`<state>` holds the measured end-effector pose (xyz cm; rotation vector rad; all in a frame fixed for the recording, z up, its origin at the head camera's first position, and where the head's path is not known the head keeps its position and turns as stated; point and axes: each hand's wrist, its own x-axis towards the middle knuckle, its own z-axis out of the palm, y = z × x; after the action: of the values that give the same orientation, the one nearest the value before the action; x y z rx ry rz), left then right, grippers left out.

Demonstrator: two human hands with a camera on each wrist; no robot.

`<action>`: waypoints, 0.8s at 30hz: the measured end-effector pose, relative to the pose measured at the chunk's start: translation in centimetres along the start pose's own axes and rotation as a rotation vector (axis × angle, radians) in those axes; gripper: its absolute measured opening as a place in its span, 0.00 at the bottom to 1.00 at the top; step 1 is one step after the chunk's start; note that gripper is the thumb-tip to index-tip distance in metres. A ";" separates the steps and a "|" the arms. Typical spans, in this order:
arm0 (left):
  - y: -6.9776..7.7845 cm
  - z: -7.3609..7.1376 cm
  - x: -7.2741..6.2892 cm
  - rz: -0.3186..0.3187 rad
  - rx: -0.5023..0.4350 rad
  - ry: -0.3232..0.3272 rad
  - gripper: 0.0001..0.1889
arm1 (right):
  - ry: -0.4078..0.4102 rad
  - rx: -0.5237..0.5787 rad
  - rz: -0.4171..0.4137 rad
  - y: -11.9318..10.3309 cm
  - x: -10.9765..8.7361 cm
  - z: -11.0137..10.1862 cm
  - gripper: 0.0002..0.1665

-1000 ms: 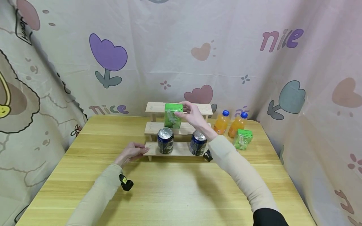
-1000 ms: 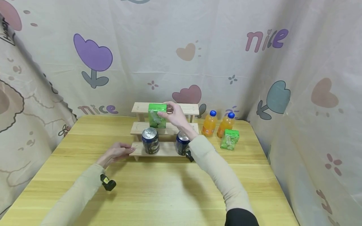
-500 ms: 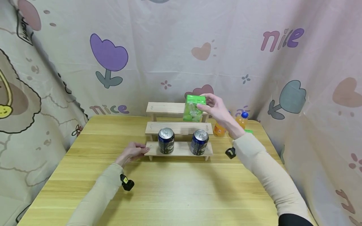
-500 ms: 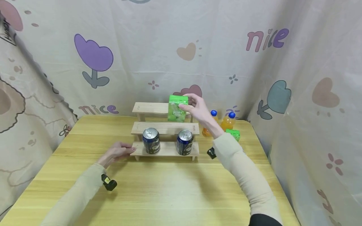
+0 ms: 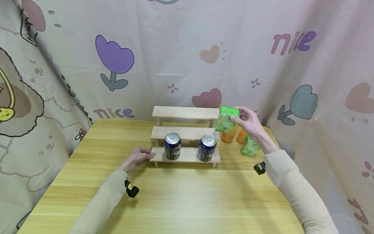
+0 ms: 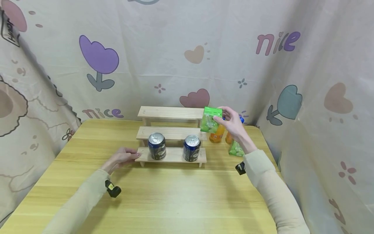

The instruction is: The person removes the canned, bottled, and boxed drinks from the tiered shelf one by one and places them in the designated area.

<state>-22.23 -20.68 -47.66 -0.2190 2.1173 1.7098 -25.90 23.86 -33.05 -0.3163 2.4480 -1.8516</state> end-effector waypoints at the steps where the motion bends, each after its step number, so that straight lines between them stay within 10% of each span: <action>1: 0.0 0.0 0.0 0.001 0.007 0.002 0.27 | 0.001 -0.013 0.004 0.4 -0.2 -0.3 0.21; 24: -0.1 -0.1 0.0 0.024 0.012 -0.002 0.28 | 0.029 0.056 0.105 9.5 -1.9 -1.3 0.30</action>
<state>-22.19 -20.78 -47.70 -0.1889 2.1361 1.7092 -25.47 27.91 -41.89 -0.1556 2.3755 -1.8897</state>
